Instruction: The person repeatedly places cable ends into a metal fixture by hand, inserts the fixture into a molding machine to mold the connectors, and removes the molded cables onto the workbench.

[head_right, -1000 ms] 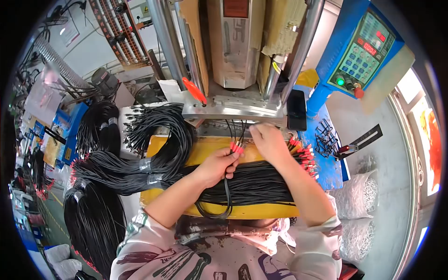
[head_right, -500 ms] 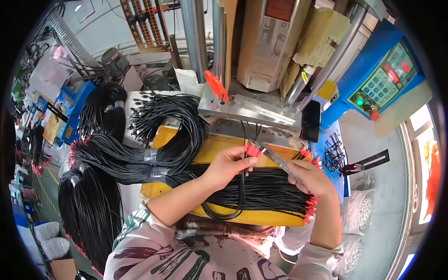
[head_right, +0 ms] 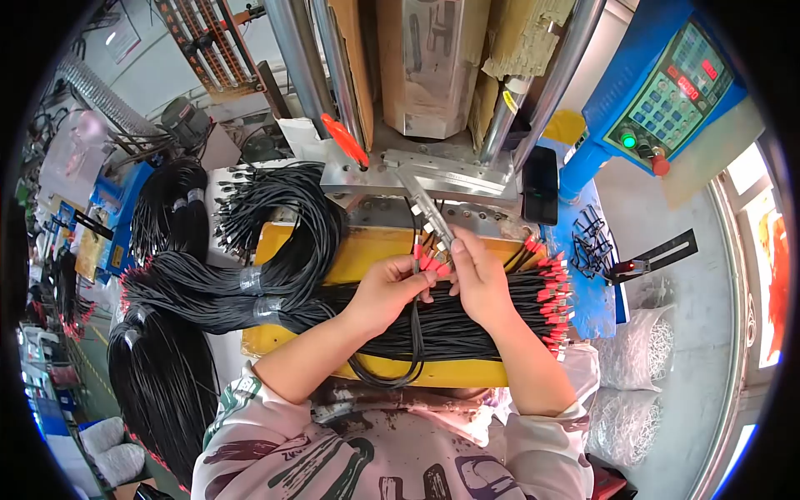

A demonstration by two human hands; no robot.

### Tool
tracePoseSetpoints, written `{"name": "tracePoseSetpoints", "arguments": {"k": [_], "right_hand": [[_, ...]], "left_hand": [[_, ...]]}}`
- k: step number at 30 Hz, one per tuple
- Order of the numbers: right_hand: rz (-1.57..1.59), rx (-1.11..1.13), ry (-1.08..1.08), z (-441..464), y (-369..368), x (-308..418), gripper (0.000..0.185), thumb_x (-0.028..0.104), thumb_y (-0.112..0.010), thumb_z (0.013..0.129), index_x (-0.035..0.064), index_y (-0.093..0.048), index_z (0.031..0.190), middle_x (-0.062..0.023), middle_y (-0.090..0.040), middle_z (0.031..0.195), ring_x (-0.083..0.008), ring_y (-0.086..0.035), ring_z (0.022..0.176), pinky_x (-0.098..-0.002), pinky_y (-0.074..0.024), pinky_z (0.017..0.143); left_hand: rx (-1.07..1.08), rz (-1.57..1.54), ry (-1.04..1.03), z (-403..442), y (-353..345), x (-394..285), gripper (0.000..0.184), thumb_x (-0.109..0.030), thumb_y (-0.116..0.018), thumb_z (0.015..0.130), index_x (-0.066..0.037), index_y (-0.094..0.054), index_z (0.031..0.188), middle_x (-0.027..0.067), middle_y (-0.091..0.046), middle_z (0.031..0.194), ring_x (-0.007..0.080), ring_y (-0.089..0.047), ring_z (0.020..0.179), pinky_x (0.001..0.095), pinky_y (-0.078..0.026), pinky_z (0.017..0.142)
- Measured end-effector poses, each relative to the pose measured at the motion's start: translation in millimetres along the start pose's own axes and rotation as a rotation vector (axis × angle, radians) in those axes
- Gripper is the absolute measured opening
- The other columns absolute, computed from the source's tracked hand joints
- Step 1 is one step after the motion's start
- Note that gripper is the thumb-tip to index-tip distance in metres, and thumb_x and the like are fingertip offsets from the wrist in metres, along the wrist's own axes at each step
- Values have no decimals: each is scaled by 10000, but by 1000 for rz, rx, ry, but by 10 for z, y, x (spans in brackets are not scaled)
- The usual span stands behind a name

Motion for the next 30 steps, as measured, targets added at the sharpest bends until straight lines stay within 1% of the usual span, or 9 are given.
{"name": "tracePoseSetpoints", "arguments": {"k": [5,9,12,13,16,21,24,28,30], "right_hand": [[130,39,-84,-29,43,-12,378,227,-528,1058,32,-555,1381,-14,-591,871,-70,-555,647,-216,-491,531],[-45,-1,1,-35,88,121,382,172,-601,1014,9,-562,1358,-25,-614,919,-81,-588,698,-229,-510,603],[-382,29,421,-42,53,232,406,167,-675,973,30,-575,1341,-56,-668,956,-85,-619,784,-252,-520,679],[-375,28,421,-59,47,248,406,167,-675,973,30,-575,1341,-56,-668,956,-85,-619,784,-252,-520,679],[-117,71,75,-80,67,215,406,171,-699,951,28,-595,1316,-96,-696,937,-145,-648,768,-299,-517,724],[-204,39,48,-95,127,258,388,141,-694,944,-15,-595,1285,-62,-704,956,-128,-644,776,-291,-512,712],[-547,40,171,-88,89,294,372,142,-705,938,0,-611,1269,-25,-692,917,-101,-613,786,-289,-500,707],[-487,71,201,-118,74,360,371,146,-718,927,29,-625,1266,-26,-678,871,-108,-609,766,-284,-501,720],[-400,49,131,-137,110,338,378,143,-723,918,37,-627,1268,-52,-682,880,-133,-623,766,-291,-505,730]], "left_hand": [[-72,-45,56,-64,2,-118,186,-191,-681,985,-25,-715,1062,-19,-642,832,55,-578,728,217,-458,662],[-99,5,43,-58,60,-152,194,-194,-692,978,-28,-728,1074,-24,-655,837,48,-568,733,219,-459,662],[-91,11,27,-47,57,-153,187,-164,-682,982,-13,-733,1080,-10,-693,881,46,-570,761,230,-474,673],[-104,14,15,-47,49,-143,204,-202,-689,981,-25,-733,1073,-22,-669,845,44,-553,731,221,-439,646],[-131,22,-20,-36,80,-151,244,-278,-702,977,-50,-732,1057,-46,-621,775,40,-519,671,201,-367,593],[-134,-17,82,-29,111,-106,281,-309,-652,1009,-44,-739,1042,-58,-589,755,39,-478,662,204,-349,609],[-108,1,97,-51,79,-183,296,-290,-602,1040,-31,-748,1040,-70,-566,765,39,-456,701,208,-373,677],[-131,67,66,-23,138,-205,310,-298,-601,1042,-22,-741,1063,-78,-524,757,44,-434,699,217,-364,672],[-222,-78,-58,43,169,-202,326,-336,-626,1023,-31,-733,1074,-69,-530,736,42,-443,680,212,-355,640]]}}
Point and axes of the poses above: each hand's wrist, its own z-axis towards the middle knuckle, its own y-axis out of the back of the hand, x = y × z, the point moved 5 cm from there along z, towards the middle knuckle
